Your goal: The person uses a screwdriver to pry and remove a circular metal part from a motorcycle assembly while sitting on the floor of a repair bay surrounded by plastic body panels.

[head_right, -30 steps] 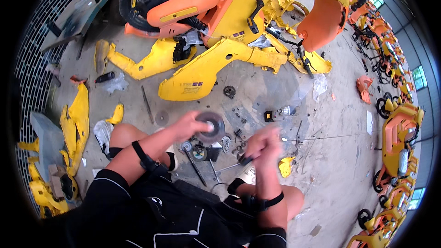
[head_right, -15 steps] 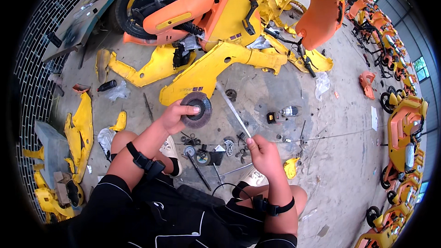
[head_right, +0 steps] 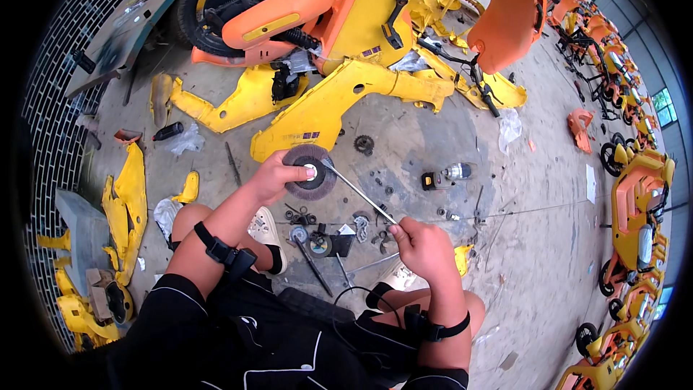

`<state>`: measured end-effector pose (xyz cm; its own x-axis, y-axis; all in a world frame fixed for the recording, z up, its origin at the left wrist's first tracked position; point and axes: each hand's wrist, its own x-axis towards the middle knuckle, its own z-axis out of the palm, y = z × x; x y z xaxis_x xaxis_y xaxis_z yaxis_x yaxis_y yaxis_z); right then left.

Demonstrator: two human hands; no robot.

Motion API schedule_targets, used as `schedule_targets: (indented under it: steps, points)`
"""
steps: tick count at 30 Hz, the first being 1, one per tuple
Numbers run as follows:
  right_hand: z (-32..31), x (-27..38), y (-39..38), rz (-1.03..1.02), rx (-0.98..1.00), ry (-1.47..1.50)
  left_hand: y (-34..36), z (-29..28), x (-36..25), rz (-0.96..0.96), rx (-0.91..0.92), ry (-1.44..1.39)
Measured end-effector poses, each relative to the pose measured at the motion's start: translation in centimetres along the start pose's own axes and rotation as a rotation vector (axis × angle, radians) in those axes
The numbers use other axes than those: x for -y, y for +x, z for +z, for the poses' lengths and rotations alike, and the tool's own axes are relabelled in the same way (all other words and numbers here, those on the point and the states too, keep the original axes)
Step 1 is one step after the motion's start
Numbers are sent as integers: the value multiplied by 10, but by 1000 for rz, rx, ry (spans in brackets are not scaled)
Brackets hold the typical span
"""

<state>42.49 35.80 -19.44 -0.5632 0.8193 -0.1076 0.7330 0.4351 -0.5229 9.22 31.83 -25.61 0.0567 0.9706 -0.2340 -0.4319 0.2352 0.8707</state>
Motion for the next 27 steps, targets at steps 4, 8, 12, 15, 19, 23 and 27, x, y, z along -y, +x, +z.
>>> schedule_targets:
  steps: [4,8,12,15,19,23,27]
  points:
    - [-3,1,-1,17,8,-30,-7,-6,-5,-29,63,132]
    - [-4,-5,-5,0,14,-32,-13,-14,-17,-103,119,276]
    - [-2,-8,-6,59,89,99,-20,-14,-24,-127,147,349]
    - [3,-14,-9,74,163,263,-25,-21,-25,-132,160,449]
    - [24,-27,-24,151,349,647,-34,-18,-37,-192,166,484]
    - [30,-21,-31,284,465,866,-39,-21,-45,-198,190,502]
    - [56,-13,-36,336,386,917,-35,-31,-36,-160,181,404]
